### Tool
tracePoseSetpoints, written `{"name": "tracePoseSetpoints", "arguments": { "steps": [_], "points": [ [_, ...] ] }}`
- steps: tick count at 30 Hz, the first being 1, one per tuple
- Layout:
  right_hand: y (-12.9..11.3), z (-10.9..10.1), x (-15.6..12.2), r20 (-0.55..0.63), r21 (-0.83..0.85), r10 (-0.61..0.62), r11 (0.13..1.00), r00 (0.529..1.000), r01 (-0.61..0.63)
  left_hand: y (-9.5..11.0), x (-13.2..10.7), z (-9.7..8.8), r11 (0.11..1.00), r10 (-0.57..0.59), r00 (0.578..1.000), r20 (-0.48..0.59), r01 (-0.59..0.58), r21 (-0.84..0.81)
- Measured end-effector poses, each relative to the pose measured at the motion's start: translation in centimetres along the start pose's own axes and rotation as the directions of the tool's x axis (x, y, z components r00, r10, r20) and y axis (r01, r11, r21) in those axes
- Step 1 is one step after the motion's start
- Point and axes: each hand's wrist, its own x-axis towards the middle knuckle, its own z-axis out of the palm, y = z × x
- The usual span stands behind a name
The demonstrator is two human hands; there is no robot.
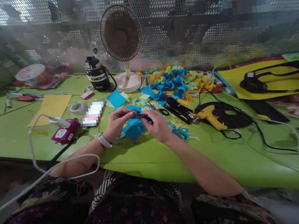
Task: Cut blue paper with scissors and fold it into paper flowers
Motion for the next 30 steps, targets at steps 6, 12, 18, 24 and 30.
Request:
{"name": "tracePoseSetpoints", "arguments": {
  "steps": [6, 12, 18, 24, 30],
  "points": [
    [0.15, 0.00, 0.04, 0.017, 0.041, 0.033, 0.999, 0.999, -0.034, -0.11, 0.05, -0.06, 1.000, -0.007, 1.000, 0.009, 0.007, 0.002],
    [0.11, 0.12, 0.05, 0.064, 0.063, 0.062, 0.996, 0.996, -0.067, -0.28, 0.14, -0.15, 1.000, -0.005, 1.000, -0.002, 0.005, 0.023],
    [0.29, 0.30, 0.08, 0.095, 0.054, 0.043, 0.997, 0.995, -0.049, -0.15, 0.03, 0.06, 0.999, 0.021, 0.999, -0.047, -0.019, 0.032],
    [0.31, 0.11, 0.11, 0.118, 0.028, 0.066, 0.997, 0.991, -0.070, -0.20, -0.07, 0.08, 1.000, 0.004, 0.999, -0.051, -0.002, 0.022],
    [0.39, 0.14, 0.10, 0.120, 0.033, 0.083, 0.996, 0.989, -0.088, -0.09, 0.01, -0.09, 1.000, -0.018, 0.998, -0.062, 0.017, -0.012]
  ]
}}
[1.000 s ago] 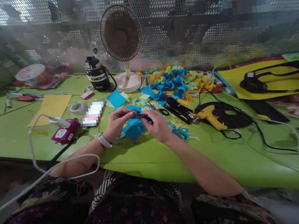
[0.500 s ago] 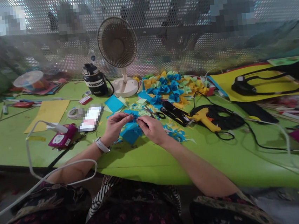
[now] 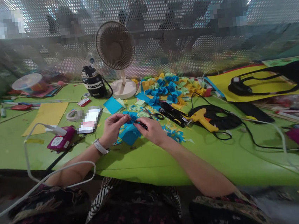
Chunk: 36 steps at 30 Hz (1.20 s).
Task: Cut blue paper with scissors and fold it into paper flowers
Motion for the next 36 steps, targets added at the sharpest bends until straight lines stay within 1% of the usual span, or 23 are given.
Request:
{"name": "tracePoseSetpoints", "arguments": {
  "steps": [5, 12, 19, 26, 36],
  "points": [
    [0.16, 0.06, 0.01, 0.003, 0.002, 0.016, 1.000, 1.000, -0.016, 0.08, 0.27, -0.11, 0.998, -0.033, 0.999, -0.037, 0.031, -0.061],
    [0.04, 0.04, 0.05, 0.032, -0.013, 0.033, 0.999, 0.999, -0.033, 0.18, 0.33, 0.07, 0.989, -0.084, 0.995, -0.050, 0.077, -0.124],
    [-0.31, -0.19, 0.02, 0.049, -0.033, 0.047, 0.998, 0.998, -0.045, 0.07, 0.39, -0.07, 0.991, -0.080, 0.996, -0.040, 0.075, -0.113],
    [-0.31, -0.18, 0.00, 0.036, -0.019, 0.043, 0.999, 0.998, -0.042, 0.32, 0.39, 0.02, 0.984, -0.120, 0.993, -0.010, 0.118, -0.137],
    [0.00, -0.07, 0.08, 0.021, -0.031, 0.023, 0.999, 1.000, -0.022, 0.19, 0.44, -0.08, 0.994, -0.082, 0.997, -0.009, 0.081, -0.078]
  ]
}}
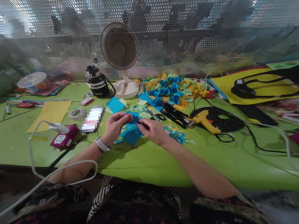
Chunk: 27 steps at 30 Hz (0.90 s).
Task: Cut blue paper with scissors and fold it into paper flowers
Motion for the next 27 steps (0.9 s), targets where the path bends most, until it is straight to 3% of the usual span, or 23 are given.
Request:
{"name": "tracePoseSetpoints", "arguments": {
  "steps": [4, 8, 16, 22, 27],
  "points": [
    [-0.4, -0.2, 0.0, 0.035, 0.020, 0.010, 1.000, 0.999, -0.011, 0.1, -0.1, 0.1, 1.000, -0.001, 1.000, -0.017, 0.001, -0.002],
    [-1.0, -0.5, 0.0, 0.146, 0.164, 0.080, 0.981, 0.986, -0.104, 0.1, -0.2, 0.2, 1.000, -0.007, 1.000, -0.022, 0.006, -0.029],
    [-0.9, -0.4, 0.2, 0.308, 0.452, 0.193, 0.832, 0.932, -0.322, 0.2, -0.2, 0.3, 0.998, -0.028, 1.000, -0.013, 0.027, -0.064],
    [-0.4, -0.1, 0.3, 0.173, 0.428, 0.256, 0.850, 0.951, -0.307, 0.4, -0.3, 0.4, 0.998, -0.017, 1.000, -0.023, 0.016, -0.055],
    [-0.4, -0.2, 0.3, 0.131, 0.384, 0.245, 0.881, 0.961, -0.277, 0.5, -0.5, 0.6, 0.997, -0.025, 0.999, -0.023, 0.024, -0.067]
  ]
}}
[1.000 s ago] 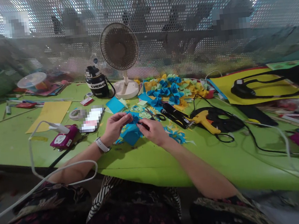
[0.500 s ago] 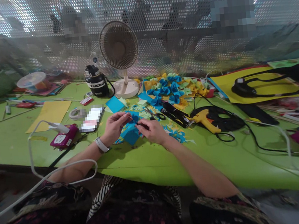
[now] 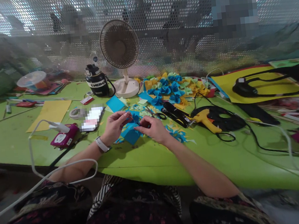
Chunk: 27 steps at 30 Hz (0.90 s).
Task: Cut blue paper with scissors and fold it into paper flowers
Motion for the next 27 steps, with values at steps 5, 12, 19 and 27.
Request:
{"name": "tracePoseSetpoints", "arguments": {
  "steps": [5, 12, 19, 27],
  "points": [
    [-0.22, -0.10, -0.12, -0.026, -0.065, -0.027, 0.998, 0.999, 0.026, 0.13, -0.05, 0.08, 0.999, -0.029, 1.000, -0.008, 0.028, -0.021],
    [-0.48, 0.04, -0.29, -0.056, -0.129, -0.051, 0.991, 0.997, 0.043, -0.01, 0.11, -0.05, 0.999, -0.028, 0.999, -0.020, 0.027, -0.039],
    [-0.33, -0.17, -0.09, 0.018, -0.080, -0.047, 0.996, 0.999, 0.048, 0.06, 0.21, -0.07, 0.998, -0.040, 0.999, -0.018, 0.039, -0.047],
    [-0.22, -0.36, 0.10, 0.027, -0.055, -0.029, 0.998, 0.999, 0.030, 0.10, 0.21, -0.21, 1.000, -0.017, 0.999, 0.031, 0.017, -0.008]
  ]
}}
